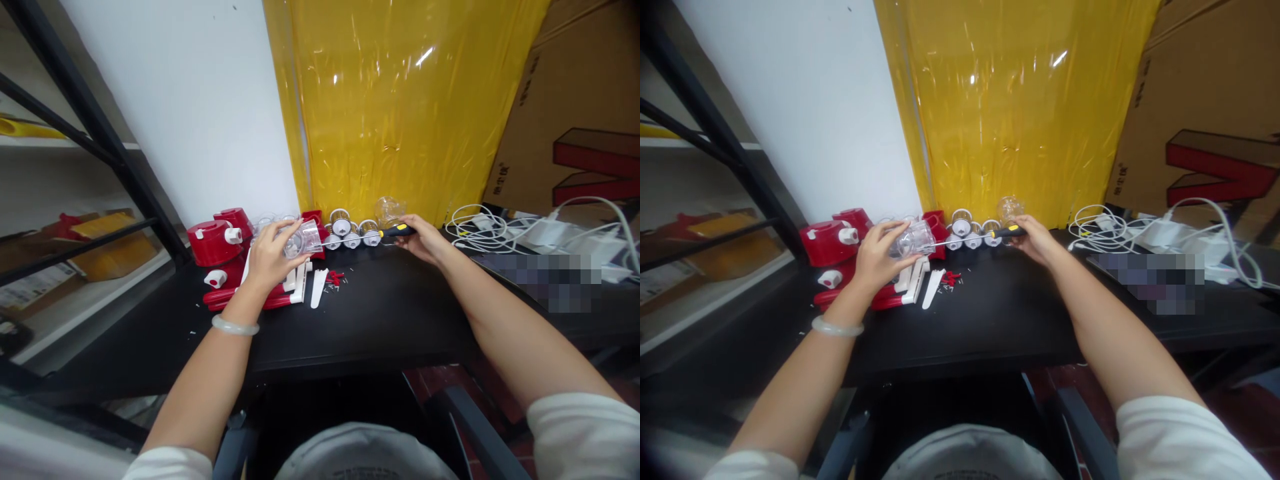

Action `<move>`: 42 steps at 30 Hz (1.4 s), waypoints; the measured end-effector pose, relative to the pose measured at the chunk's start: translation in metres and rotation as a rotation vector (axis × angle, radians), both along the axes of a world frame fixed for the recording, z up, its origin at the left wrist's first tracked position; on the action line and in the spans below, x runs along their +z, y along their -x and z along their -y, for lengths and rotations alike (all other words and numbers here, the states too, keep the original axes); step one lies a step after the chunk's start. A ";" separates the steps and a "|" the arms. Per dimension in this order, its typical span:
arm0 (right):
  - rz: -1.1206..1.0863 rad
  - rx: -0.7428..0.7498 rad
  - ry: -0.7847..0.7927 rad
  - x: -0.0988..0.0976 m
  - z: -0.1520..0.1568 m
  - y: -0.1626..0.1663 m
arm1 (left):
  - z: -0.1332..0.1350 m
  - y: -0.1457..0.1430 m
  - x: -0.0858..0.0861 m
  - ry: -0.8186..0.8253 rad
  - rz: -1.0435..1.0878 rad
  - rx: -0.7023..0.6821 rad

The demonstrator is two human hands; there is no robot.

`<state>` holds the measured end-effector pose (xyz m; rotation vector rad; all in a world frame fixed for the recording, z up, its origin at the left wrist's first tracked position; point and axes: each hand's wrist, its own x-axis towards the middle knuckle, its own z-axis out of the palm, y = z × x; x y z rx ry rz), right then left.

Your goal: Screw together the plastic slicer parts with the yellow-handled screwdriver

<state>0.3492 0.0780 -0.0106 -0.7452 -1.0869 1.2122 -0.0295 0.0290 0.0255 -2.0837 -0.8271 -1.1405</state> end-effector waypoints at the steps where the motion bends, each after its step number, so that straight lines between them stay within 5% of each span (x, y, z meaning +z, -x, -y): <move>1: -0.046 0.021 0.009 0.002 0.002 0.000 | 0.000 0.000 0.000 0.000 0.004 -0.002; 5: -0.105 0.025 0.031 0.004 0.002 -0.003 | 0.001 -0.002 -0.001 0.003 0.008 -0.015; 13: 0.174 -0.065 0.017 -0.006 -0.008 -0.004 | 0.000 -0.002 -0.002 0.014 -0.004 -0.001; 21: -0.060 0.065 -0.012 0.004 0.006 -0.003 | 0.000 -0.001 -0.002 -0.005 0.011 -0.015; 31: 0.172 -0.024 0.021 -0.003 -0.003 -0.003 | 0.001 -0.001 -0.002 0.021 -0.001 -0.003; 42: -0.013 0.054 0.004 0.006 0.007 -0.003 | -0.001 0.001 -0.001 0.030 0.033 -0.021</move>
